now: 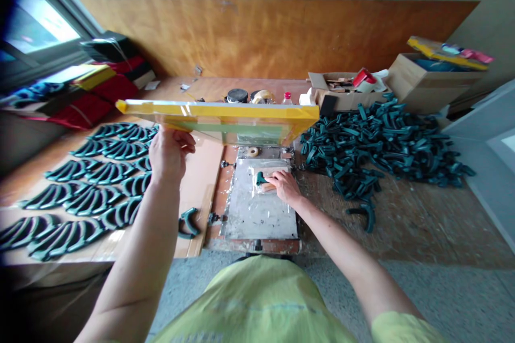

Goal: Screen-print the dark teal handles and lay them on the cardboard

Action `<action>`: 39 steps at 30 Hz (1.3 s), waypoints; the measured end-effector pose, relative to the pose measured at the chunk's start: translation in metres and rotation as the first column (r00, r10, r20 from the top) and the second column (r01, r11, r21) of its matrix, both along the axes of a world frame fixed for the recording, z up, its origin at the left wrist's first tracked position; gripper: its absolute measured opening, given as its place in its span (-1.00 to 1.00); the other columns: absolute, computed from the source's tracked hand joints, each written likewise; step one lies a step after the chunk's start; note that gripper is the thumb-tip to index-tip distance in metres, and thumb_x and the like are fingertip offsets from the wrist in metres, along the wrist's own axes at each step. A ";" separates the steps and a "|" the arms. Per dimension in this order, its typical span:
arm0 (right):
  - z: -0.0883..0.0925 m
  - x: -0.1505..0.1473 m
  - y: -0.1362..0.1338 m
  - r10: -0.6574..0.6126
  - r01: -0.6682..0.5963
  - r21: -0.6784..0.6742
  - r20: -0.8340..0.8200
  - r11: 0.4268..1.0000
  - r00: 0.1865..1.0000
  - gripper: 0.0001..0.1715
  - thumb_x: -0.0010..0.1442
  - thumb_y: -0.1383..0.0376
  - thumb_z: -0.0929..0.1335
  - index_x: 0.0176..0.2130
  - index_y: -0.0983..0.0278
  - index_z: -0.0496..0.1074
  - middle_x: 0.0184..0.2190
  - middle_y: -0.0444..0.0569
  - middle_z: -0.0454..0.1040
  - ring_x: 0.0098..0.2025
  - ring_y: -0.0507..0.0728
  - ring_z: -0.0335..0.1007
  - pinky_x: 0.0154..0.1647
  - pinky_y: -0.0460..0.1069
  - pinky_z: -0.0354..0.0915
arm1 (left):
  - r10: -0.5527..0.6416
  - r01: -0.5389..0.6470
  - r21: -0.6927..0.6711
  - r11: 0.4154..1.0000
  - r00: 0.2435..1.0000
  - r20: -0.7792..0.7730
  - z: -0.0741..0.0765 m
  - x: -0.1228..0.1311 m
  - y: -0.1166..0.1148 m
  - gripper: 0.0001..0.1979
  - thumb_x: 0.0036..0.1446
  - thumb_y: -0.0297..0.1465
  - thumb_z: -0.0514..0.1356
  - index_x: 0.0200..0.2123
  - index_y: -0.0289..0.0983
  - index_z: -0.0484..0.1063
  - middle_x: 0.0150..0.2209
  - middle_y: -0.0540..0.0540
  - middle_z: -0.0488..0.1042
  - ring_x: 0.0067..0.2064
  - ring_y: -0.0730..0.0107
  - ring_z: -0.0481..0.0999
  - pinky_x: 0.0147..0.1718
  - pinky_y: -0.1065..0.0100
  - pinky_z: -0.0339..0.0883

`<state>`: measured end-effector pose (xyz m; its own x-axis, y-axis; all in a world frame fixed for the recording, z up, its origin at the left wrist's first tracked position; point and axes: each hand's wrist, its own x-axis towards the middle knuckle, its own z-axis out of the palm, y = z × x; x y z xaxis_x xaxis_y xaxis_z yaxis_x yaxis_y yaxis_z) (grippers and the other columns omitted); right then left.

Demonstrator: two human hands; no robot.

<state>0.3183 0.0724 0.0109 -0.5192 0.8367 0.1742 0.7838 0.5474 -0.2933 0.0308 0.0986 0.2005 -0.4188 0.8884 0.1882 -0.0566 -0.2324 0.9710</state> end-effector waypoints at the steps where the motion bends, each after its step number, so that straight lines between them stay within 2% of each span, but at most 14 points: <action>1: 0.001 0.000 0.000 0.001 -0.001 -0.003 0.006 1.000 1.000 -0.53 0.27 0.43 0.24 0.11 0.15 0.45 -0.13 0.04 0.44 -0.06 0.17 0.24 -0.02 0.04 0.18 | -0.003 0.003 0.004 1.000 1.000 0.008 0.000 0.000 0.000 -0.53 0.16 0.00 0.08 -0.57 -0.25 0.33 -0.64 0.01 0.41 -0.66 0.54 0.31 -0.69 0.50 0.20; 8: -0.002 0.001 0.000 -0.004 0.003 0.023 0.025 1.000 1.000 -0.52 0.25 0.47 0.23 0.09 0.17 0.46 -0.13 0.04 0.45 -0.03 0.17 0.24 -0.02 0.03 0.18 | -0.053 0.053 0.020 0.998 0.998 0.028 0.000 -0.001 -0.002 -0.54 0.15 0.02 0.09 -0.54 -0.24 0.33 -0.62 0.03 0.42 -0.65 0.57 0.33 -0.67 0.52 0.20; 11: 0.005 -0.003 0.000 -0.029 0.028 0.048 0.018 0.998 0.999 -0.61 0.26 0.41 0.26 0.00 0.17 0.52 -0.18 0.01 0.49 -0.07 0.16 0.29 -0.04 0.02 0.18 | -0.061 0.061 0.011 0.998 0.998 0.017 0.001 -0.001 -0.002 -0.52 0.14 0.04 0.09 -0.55 -0.24 0.32 -0.62 0.02 0.42 -0.65 0.57 0.33 -0.67 0.53 0.20; 13: 0.017 -0.010 0.004 -0.085 0.086 0.066 -0.022 0.994 0.996 -0.72 0.29 0.32 0.28 -0.13 0.18 0.57 -0.23 -0.02 0.52 -0.13 0.14 0.34 -0.07 0.00 0.19 | -0.057 0.057 -0.003 0.998 0.998 0.005 0.001 -0.001 -0.002 -0.51 0.14 0.05 0.07 -0.56 -0.24 0.31 -0.62 0.01 0.42 -0.65 0.57 0.33 -0.67 0.53 0.19; 16: 0.044 -0.025 0.013 -0.196 0.213 0.128 -0.133 0.969 0.972 -0.71 0.31 0.22 0.27 -0.29 0.20 0.56 -0.30 -0.04 0.54 -0.21 0.11 0.39 -0.12 -0.02 0.20 | -0.051 0.051 0.003 0.999 0.999 0.000 0.000 0.000 -0.002 -0.50 0.14 0.05 0.07 -0.57 -0.24 0.31 -0.62 0.01 0.41 -0.65 0.57 0.32 -0.67 0.54 0.19; 20: 0.081 -0.043 0.029 -0.275 0.339 0.223 -0.276 0.914 0.921 -0.70 0.32 0.18 0.26 -0.29 0.23 0.53 -0.32 -0.02 0.56 -0.25 0.12 0.42 -0.19 -0.04 0.19 | -0.056 0.055 0.036 0.998 0.998 0.010 -0.002 0.000 -0.001 -0.50 0.14 0.05 0.08 -0.57 -0.25 0.32 -0.63 0.01 0.40 -0.65 0.57 0.32 -0.68 0.54 0.19; 24: 0.101 -0.053 0.037 -0.327 0.414 0.247 -0.327 0.876 0.887 -0.66 0.31 0.15 0.26 -0.35 0.24 0.51 -0.40 -0.01 0.55 -0.32 0.11 0.41 -0.28 -0.05 0.17 | -0.056 0.056 0.046 0.997 0.998 0.007 -0.002 -0.001 0.000 -0.48 0.15 0.05 0.08 -0.60 -0.25 0.34 -0.63 0.00 0.40 -0.65 0.57 0.32 -0.68 0.55 0.19; 39: 0.111 -0.063 0.041 -0.432 0.505 0.227 -0.306 0.833 0.849 -0.54 0.32 0.08 0.22 -0.39 0.25 0.53 -0.42 0.00 0.58 -0.35 0.10 0.44 -0.34 -0.06 0.10 | -0.034 0.034 0.029 0.999 0.999 -0.031 -0.002 0.000 0.000 -0.47 0.16 0.08 0.03 -0.59 -0.22 0.31 -0.62 -0.02 0.42 -0.64 0.54 0.33 -0.68 0.51 0.22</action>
<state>0.2554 0.1134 0.1217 0.0095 0.8604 0.5095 0.8957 0.2192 -0.3868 0.0310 0.0986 0.1984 -0.3823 0.8958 0.2267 -0.0359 -0.2595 0.9651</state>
